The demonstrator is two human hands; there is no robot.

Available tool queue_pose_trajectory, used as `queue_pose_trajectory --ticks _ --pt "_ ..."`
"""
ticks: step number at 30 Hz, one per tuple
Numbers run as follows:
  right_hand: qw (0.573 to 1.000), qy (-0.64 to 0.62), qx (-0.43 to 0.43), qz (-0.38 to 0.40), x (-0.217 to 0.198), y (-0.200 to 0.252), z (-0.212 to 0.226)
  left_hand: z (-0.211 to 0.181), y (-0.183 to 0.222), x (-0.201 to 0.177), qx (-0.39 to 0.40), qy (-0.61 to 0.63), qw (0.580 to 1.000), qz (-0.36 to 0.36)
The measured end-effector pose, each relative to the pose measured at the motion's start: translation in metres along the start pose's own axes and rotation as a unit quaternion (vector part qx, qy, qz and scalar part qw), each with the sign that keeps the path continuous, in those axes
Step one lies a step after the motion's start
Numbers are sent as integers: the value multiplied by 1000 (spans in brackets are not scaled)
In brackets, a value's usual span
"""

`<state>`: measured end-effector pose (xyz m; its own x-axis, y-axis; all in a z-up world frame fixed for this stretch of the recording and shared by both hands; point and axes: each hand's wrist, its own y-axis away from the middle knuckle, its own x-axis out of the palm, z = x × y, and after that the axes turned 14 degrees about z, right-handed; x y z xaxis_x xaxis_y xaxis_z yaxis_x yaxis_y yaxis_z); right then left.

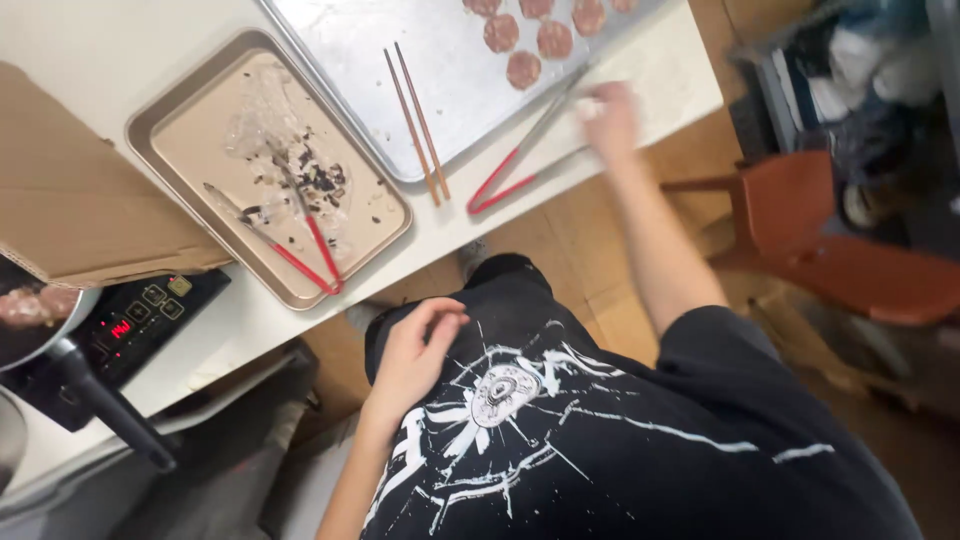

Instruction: Fry meat patties or meatballs in a pan using chopsticks and tongs.

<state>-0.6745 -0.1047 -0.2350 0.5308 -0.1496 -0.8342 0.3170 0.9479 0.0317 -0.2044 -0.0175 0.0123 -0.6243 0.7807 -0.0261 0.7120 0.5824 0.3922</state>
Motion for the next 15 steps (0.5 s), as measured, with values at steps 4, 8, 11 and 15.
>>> queue_pose_trajectory --ticks 4,8,11,15 --pt "964 157 155 146 -89 -27 -2 -7 -32 26 -16 -14 1000 -3" --pt "944 173 171 224 -83 -39 -44 -29 -64 42 -32 -46 998 20" --pt "968 -6 153 197 -113 -21 -2 -35 -90 48 5 -58 998 20" --pt "935 -253 -10 247 -145 29 104 -44 -128 53 61 -23 998 -11"
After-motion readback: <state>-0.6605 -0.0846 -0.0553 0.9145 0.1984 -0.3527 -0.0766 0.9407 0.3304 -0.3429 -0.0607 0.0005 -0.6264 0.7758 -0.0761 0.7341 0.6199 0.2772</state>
